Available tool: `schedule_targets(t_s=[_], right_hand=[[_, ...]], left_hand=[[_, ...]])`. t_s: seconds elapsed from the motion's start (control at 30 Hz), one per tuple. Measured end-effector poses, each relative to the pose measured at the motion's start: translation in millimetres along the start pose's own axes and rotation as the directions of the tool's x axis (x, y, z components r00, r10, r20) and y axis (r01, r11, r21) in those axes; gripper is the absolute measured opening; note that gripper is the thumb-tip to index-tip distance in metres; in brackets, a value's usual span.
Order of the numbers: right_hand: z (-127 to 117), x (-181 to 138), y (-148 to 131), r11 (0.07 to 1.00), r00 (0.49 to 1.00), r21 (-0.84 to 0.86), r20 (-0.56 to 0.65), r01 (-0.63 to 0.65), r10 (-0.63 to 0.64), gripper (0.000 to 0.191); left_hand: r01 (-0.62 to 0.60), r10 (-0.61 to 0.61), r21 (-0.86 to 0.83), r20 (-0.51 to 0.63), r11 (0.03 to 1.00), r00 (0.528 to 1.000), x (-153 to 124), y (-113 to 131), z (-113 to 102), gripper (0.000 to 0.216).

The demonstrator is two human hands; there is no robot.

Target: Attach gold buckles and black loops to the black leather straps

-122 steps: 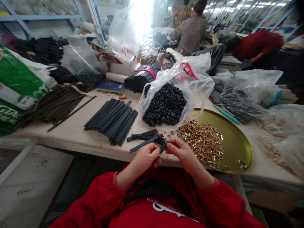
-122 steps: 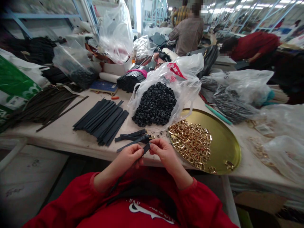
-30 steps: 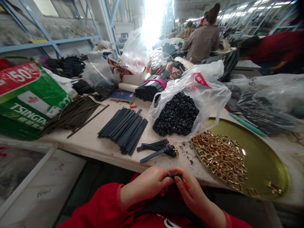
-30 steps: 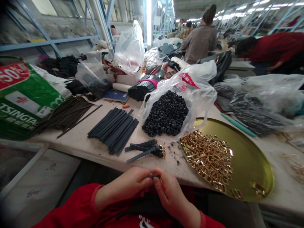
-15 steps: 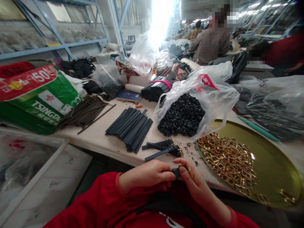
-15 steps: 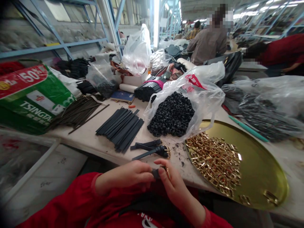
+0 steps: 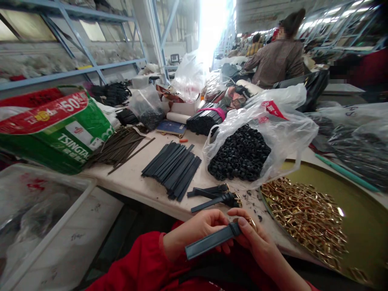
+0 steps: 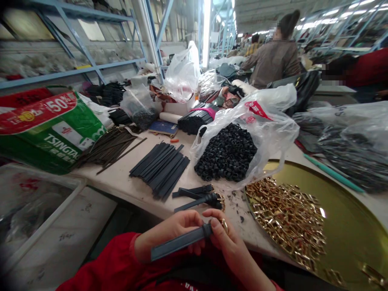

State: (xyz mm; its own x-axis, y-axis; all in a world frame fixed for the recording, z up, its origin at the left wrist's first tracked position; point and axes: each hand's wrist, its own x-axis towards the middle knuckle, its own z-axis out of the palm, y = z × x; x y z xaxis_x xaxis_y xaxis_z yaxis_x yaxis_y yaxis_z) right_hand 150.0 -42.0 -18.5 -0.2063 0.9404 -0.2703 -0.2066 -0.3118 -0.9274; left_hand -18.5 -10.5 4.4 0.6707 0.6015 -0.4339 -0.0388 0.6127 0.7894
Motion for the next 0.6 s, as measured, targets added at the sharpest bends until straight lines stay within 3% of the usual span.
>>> schedule_targets(t_s=[0.1, 0.2, 0.3, 0.43, 0.5, 0.6], right_hand=[[0.5, -0.3, 0.9, 0.974, 0.99, -0.189, -0.047, 0.122, -0.133, 0.037], [-3.3, -1.4, 2.9, 0.877, 0.957, -0.412, -0.039, 0.246, -0.287, 0.033], [-8.6, -0.5, 2.8, 0.761, 0.926, -0.569, 0.001, 0.31, -0.377, 0.029], [-13.8, 4.9, -1.0, 0.637, 0.908, -0.684, 0.091, 0.356, -0.409, 0.026], [-13.6, 7.1, -1.4, 0.58, 0.899, -0.713, 0.168, 0.394, -0.405, 0.025], [-8.6, 8.2, 1.1, 0.538, 0.889, -0.723, 0.245, 0.434, -0.387, 0.025]], left_hand=[[-0.015, 0.015, 0.003, -0.073, 1.0, 0.997, 7.2, -5.4, 4.8, 0.044], [-0.006, 0.015, 0.063, -0.144, 0.998, 0.989, 9.8, -4.0, 8.6, 0.049], [0.037, -0.032, 0.096, -0.056, 0.995, 0.998, 4.1, 7.7, 5.7, 0.046], [0.12, -0.131, 0.096, 0.115, 0.988, 0.985, -8.8, 30.9, -3.9, 0.046], [0.141, -0.161, 0.171, 0.115, 0.975, 0.98, -10.6, 36.4, -6.1, 0.039], [0.122, -0.144, 0.392, 0.026, 0.912, 0.989, -5.9, 32.4, -3.8, 0.022]])
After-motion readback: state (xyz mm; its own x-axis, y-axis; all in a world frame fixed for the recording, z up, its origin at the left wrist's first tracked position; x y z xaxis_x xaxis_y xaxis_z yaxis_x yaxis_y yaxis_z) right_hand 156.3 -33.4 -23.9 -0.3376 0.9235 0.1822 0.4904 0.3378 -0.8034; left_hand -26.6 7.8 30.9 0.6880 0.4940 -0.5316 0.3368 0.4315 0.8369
